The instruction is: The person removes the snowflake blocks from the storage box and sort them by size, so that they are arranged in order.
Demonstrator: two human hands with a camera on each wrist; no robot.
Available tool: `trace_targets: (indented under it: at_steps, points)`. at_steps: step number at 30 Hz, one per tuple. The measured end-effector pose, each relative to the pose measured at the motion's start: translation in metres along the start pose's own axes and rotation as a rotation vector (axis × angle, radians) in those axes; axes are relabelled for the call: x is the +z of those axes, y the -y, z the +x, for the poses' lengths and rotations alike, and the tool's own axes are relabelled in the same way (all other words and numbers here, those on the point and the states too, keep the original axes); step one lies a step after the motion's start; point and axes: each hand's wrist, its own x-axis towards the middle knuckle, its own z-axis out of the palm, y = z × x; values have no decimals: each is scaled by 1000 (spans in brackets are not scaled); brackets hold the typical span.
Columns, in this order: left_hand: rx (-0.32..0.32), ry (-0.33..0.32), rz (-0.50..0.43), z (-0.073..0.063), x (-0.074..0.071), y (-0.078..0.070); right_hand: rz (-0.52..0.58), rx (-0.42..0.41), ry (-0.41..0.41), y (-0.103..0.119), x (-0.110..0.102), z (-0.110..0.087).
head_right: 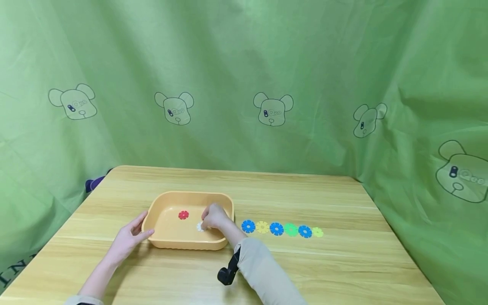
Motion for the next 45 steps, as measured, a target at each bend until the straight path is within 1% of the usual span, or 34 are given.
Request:
trace_targets:
  at_steps: [4, 9, 13, 17, 21, 28, 31, 33, 38, 40, 45]
  points:
    - [0, -1, 8, 0, 0, 0, -87, -41, 23, 0, 2, -1]
    - [-2, -3, 16, 0, 0, 1, -196, -110, 17, -1, 5, -2]
    - [-11, 0, 15, 0, 0, 0, -234, -120, 11, -2, 6, -1]
    - [-20, 2, 15, 0, 0, -1, -230, -103, -7, -2, 5, 0]
    - [-20, 4, 14, 0, 0, -1, -164, -100, -36, -1, 3, -1]
    - [-17, 1, 14, -1, 0, -2, 36, -124, -51, 3, -4, -3]
    - [-12, -3, 23, -2, -1, -2, 131, -107, -54, 9, -9, -4]
    - [-9, -4, 28, -2, -1, -2, 196, -78, -55, 13, -14, -5]
    - [-15, 2, 29, -2, -2, -3, 274, -49, -65, 18, -29, -9]
    - [-19, 5, 29, -2, -2, -3, 295, -52, -78, 18, -35, -11]
    - [-14, 2, 28, -2, -1, -3, 385, -21, -113, 14, -51, -18]
